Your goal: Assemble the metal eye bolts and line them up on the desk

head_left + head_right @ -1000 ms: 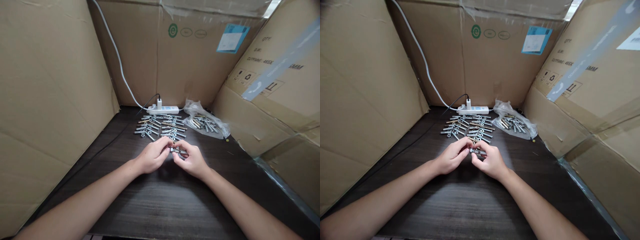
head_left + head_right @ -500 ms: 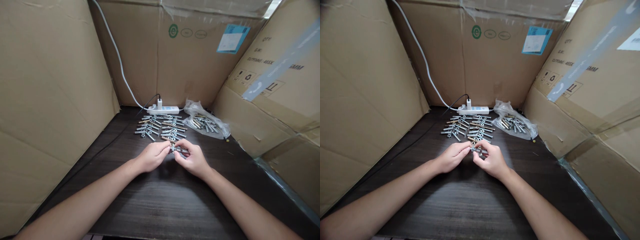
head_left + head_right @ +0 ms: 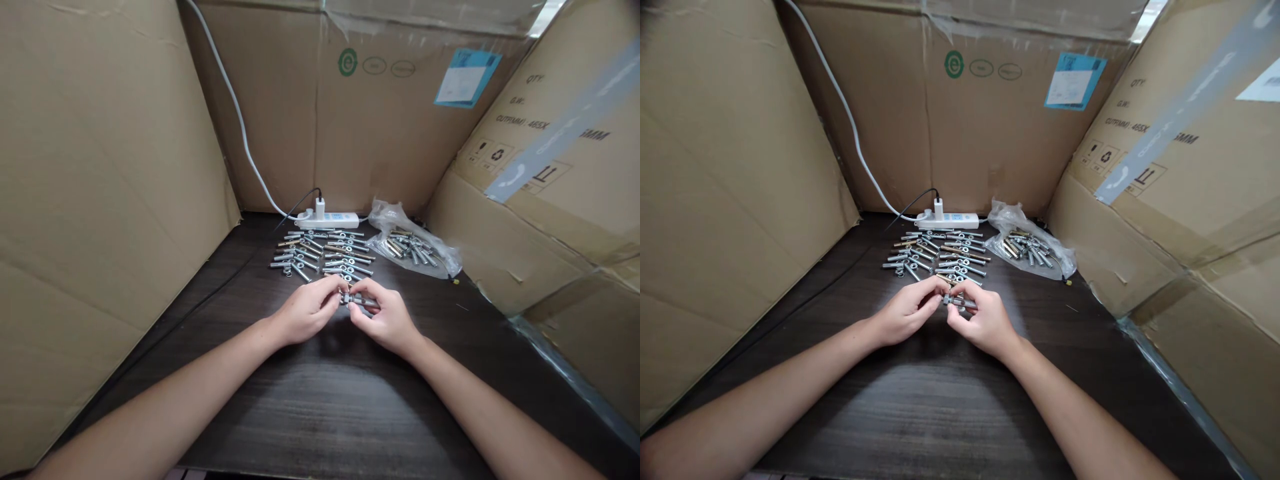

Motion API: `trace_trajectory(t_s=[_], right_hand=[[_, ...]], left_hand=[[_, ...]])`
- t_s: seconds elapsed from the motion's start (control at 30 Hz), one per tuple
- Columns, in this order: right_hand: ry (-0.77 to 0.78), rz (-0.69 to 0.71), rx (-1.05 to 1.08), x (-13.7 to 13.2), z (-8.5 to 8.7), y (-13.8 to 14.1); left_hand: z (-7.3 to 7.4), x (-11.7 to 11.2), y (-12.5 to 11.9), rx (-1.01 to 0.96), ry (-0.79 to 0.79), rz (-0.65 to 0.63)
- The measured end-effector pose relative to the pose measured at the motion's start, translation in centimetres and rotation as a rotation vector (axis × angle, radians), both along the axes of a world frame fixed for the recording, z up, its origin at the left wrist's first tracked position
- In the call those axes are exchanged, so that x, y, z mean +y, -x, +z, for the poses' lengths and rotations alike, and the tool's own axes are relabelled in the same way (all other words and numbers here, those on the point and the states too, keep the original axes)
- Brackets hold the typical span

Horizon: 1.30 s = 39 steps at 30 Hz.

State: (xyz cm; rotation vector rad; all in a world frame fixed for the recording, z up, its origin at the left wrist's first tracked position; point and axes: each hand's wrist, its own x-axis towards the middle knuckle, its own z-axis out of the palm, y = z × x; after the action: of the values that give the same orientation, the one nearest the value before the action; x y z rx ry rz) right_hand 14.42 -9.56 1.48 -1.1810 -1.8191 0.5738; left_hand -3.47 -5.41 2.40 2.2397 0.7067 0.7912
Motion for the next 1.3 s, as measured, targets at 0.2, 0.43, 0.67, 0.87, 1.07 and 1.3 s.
trace_trajectory(t_s=[0.2,0.43,0.67,0.87,1.07,1.3], right_hand=[[0.000,0.005,0.007,-0.13,0.14,0.06],[0.001,0.007,0.007,-0.07,-0.04,-0.05],[0.008,-0.013,-0.007,0.17,-0.20,-0.12],[0.010,-0.008,-0.009,0.15,-0.14,-0.06],[0.005,0.000,-0.006,0.05,-0.09,-0.03],[0.017,-0.006,0.003,0.13,-0.09,-0.06]], left_hand=[[-0.11,0.15,0.19,0.060,0.037,-0.014],[-0.56,0.42,0.13,0.070,0.049,-0.025],[-0.72,0.21,-0.02,-0.065,0.009,0.048],[-0.59,0.32,0.01,-0.043,-0.042,0.024],[-0.42,0.39,0.02,0.061,0.004,0.002],[-0.51,0.33,0.04,0.050,0.043,0.058]])
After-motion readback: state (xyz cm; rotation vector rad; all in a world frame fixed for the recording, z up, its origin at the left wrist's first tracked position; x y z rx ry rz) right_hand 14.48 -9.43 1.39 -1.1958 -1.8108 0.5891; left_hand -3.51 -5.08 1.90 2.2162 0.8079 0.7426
